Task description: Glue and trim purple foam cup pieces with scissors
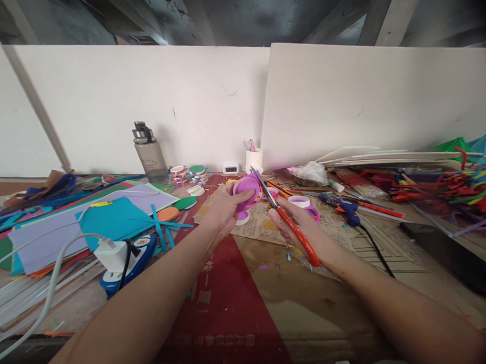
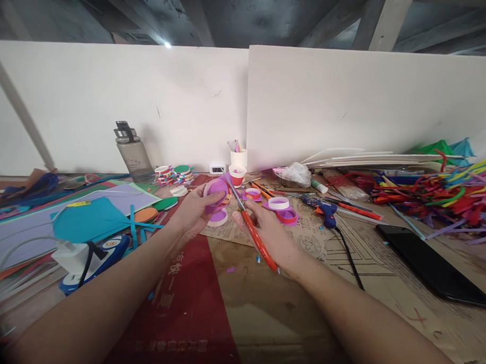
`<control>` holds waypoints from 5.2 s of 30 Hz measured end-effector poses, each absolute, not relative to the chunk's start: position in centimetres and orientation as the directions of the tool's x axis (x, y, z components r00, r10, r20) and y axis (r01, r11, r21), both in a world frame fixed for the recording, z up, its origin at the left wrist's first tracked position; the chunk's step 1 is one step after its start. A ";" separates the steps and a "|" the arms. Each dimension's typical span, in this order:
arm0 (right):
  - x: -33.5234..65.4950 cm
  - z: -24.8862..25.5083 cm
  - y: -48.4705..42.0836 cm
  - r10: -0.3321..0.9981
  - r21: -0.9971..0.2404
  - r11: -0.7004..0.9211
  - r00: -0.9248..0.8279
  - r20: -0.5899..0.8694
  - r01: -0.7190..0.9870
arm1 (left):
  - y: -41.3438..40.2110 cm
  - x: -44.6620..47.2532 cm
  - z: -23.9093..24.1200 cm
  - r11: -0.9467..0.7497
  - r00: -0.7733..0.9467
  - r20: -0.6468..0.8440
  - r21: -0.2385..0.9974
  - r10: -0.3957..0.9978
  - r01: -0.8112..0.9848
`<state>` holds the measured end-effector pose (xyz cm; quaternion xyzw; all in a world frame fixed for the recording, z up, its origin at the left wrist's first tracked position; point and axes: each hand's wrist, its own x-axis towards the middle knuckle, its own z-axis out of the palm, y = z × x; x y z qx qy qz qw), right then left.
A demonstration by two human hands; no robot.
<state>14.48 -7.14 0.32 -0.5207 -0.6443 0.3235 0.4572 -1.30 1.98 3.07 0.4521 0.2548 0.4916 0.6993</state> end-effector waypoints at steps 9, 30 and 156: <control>14.2 0.7 -7.5 0.967 -0.875 0.243 -0.035 0.252 0.418 | 2.2 -1.3 2.8 0.112 0.301 0.051 0.859 0.952 -0.500; 14.2 0.4 -7.4 0.967 -0.881 0.247 -0.044 0.251 0.404 | 1.5 -1.1 3.1 0.103 0.366 0.065 0.901 0.928 -0.421; 13.7 -0.2 -7.5 0.950 -0.857 0.267 0.028 0.311 0.441 | 0.7 0.2 1.9 0.122 0.273 0.046 0.816 0.961 -0.566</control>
